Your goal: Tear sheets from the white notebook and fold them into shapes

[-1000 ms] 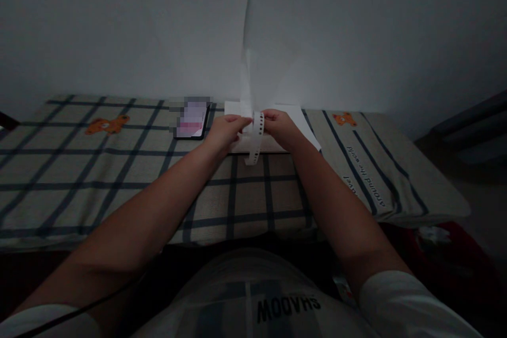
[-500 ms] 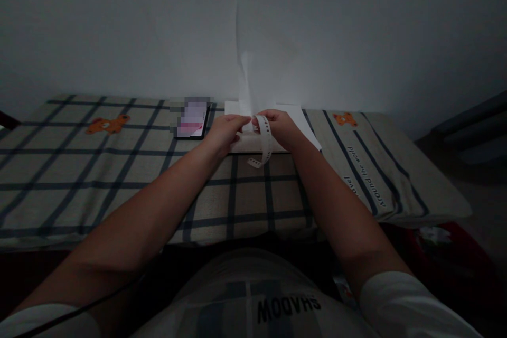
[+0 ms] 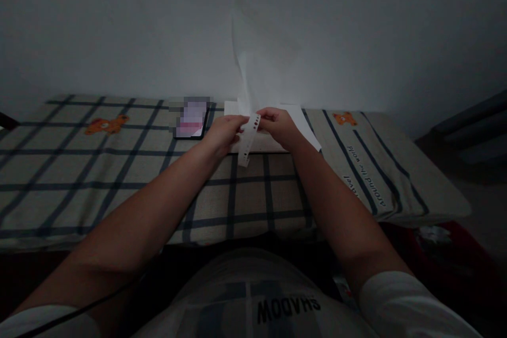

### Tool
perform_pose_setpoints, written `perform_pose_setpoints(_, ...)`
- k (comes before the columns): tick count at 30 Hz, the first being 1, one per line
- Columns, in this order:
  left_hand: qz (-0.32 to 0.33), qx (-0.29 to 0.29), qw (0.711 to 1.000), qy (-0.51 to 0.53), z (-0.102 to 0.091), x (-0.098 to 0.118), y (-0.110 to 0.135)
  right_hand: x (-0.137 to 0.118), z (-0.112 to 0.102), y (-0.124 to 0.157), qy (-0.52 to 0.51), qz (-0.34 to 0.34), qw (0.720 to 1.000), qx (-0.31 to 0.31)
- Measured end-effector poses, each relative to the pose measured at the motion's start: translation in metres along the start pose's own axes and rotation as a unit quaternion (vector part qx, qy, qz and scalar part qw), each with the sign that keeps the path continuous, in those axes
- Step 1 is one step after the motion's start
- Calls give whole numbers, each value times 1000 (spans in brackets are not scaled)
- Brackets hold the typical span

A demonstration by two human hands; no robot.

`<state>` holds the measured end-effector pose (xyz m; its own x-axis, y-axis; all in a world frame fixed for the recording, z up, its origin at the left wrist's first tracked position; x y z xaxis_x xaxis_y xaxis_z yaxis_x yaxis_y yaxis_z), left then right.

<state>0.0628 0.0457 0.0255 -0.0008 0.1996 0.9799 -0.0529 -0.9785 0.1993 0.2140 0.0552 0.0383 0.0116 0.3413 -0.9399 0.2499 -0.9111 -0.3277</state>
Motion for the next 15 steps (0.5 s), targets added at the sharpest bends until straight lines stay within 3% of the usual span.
perform_pose_setpoints(7, -5, 5, 1000, 21, -1, 1, 0, -2, 1, 3, 1, 24, 999, -22)
perform_pose_setpoints(15, -19, 10, 1000, 17, -1, -1, 1, 1, -2, 2, -20, 47, 999, 8)
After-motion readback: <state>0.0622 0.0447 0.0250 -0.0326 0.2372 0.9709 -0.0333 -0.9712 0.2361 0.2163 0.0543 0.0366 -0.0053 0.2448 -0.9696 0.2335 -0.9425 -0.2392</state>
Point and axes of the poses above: each hand's wrist, its own y-axis away from the middle knuckle, its own z-axis out of the palm, x = y × z, the point moved 5 cm from there along -y, towards the middle knuckle, and after that the axes turned 7 degrees about -z, right-handed, at the moved point
